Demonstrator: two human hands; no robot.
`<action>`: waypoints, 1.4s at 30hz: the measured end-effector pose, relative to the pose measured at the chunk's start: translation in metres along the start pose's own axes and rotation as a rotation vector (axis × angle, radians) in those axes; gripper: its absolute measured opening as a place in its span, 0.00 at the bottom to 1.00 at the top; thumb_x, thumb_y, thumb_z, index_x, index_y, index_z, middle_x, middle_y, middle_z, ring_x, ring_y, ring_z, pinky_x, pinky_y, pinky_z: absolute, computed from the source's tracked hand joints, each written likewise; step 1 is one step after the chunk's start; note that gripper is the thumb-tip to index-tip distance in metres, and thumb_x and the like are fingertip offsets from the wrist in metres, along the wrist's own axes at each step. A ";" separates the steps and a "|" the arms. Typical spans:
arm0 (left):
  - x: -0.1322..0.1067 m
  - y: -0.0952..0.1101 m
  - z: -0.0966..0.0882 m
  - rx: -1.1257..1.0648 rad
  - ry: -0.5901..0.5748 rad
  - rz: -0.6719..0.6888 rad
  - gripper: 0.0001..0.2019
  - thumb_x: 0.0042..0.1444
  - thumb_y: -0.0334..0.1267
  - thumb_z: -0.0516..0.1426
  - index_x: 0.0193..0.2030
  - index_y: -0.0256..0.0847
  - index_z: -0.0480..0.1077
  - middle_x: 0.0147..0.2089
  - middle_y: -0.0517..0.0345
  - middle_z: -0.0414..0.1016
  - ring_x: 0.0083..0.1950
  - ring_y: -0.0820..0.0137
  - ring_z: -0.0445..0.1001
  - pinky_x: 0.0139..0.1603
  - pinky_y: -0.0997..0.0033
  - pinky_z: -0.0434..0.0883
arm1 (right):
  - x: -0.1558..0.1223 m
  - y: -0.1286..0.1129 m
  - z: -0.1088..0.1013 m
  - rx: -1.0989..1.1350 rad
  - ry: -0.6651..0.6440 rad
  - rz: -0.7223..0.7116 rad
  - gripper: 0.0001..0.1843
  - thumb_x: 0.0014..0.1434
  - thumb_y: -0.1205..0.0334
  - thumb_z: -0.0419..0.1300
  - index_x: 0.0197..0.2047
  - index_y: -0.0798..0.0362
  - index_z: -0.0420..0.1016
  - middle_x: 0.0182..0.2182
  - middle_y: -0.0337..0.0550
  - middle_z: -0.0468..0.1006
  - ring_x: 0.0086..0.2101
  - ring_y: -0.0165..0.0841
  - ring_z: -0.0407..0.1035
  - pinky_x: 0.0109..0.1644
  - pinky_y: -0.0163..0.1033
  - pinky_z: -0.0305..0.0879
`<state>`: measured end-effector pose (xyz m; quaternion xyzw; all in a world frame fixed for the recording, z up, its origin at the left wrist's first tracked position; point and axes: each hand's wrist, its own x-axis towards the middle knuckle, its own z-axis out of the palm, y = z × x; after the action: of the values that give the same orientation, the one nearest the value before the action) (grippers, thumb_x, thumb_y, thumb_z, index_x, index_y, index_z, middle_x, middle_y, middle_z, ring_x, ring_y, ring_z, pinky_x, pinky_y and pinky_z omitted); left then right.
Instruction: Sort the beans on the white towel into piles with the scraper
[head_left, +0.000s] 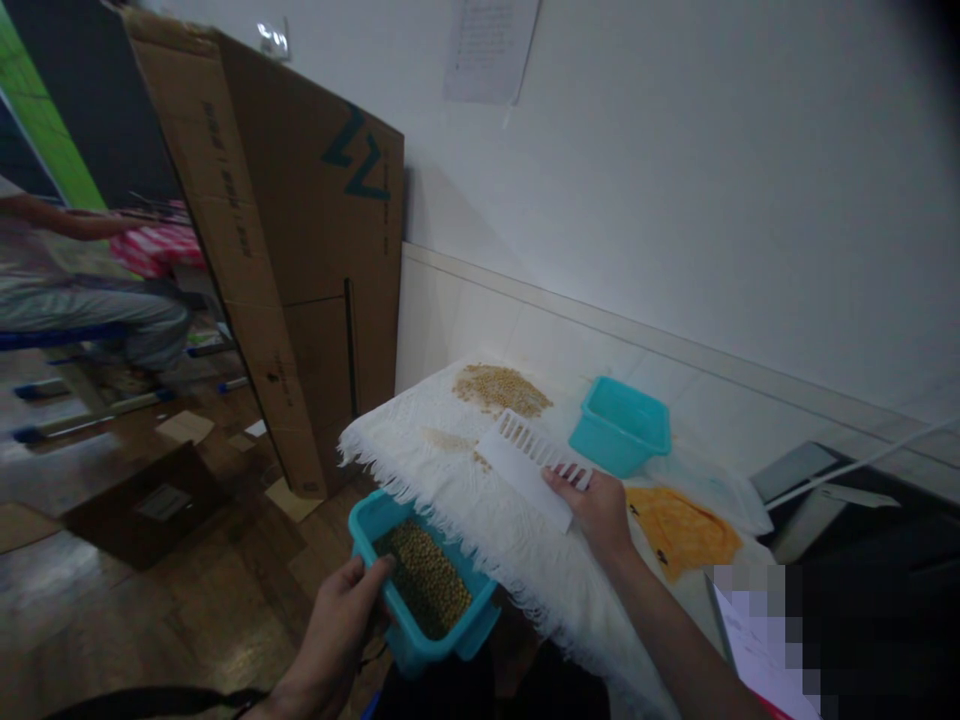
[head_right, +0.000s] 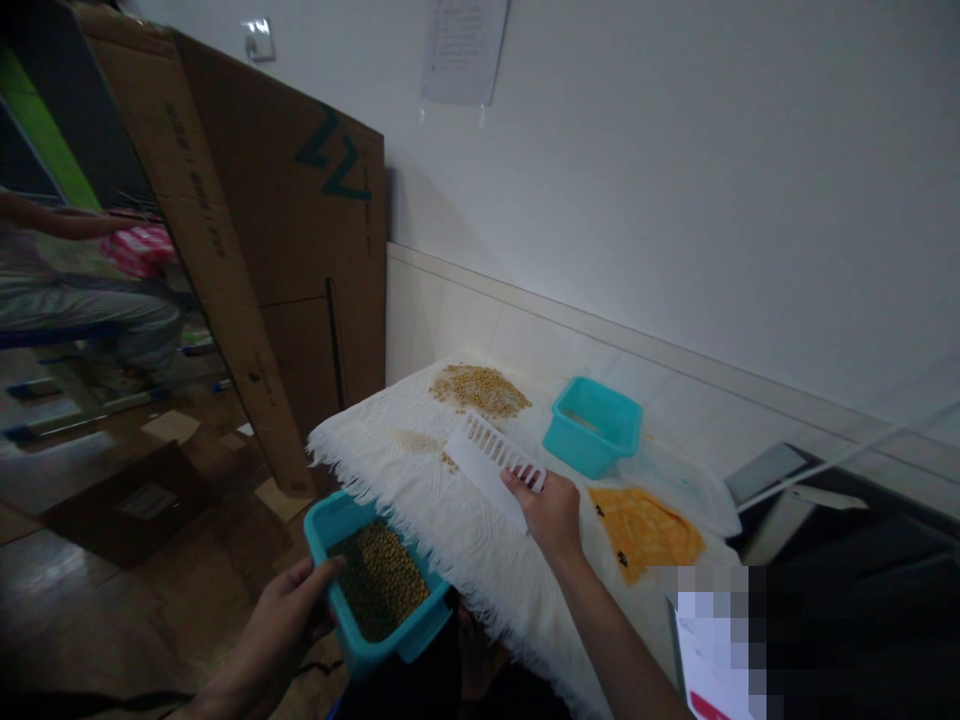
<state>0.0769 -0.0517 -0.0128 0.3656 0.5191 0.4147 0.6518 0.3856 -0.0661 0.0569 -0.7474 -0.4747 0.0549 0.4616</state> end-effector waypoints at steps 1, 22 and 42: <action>0.001 0.000 0.000 0.004 -0.001 0.006 0.18 0.45 0.52 0.66 0.21 0.41 0.67 0.16 0.68 0.63 0.17 0.77 0.59 0.18 0.76 0.56 | -0.001 -0.001 -0.001 0.011 -0.011 0.000 0.20 0.49 0.42 0.65 0.27 0.53 0.83 0.26 0.48 0.84 0.29 0.45 0.77 0.32 0.41 0.67; 0.004 -0.004 -0.001 0.018 -0.010 0.004 0.18 0.48 0.52 0.64 0.22 0.41 0.67 0.15 0.68 0.64 0.16 0.77 0.59 0.18 0.76 0.56 | -0.015 -0.014 -0.006 0.030 -0.094 -0.030 0.21 0.52 0.44 0.64 0.26 0.55 0.82 0.21 0.42 0.81 0.23 0.38 0.74 0.26 0.37 0.64; 0.003 0.000 0.002 0.029 0.005 0.004 0.18 0.46 0.53 0.64 0.22 0.42 0.65 0.15 0.69 0.62 0.16 0.77 0.58 0.18 0.76 0.54 | -0.064 -0.027 -0.010 -0.088 0.010 -0.249 0.16 0.61 0.52 0.61 0.33 0.54 0.84 0.25 0.41 0.84 0.24 0.34 0.79 0.28 0.30 0.70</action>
<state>0.0792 -0.0494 -0.0138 0.3750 0.5258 0.4094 0.6444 0.3379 -0.1179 0.0599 -0.7024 -0.5636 -0.0273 0.4339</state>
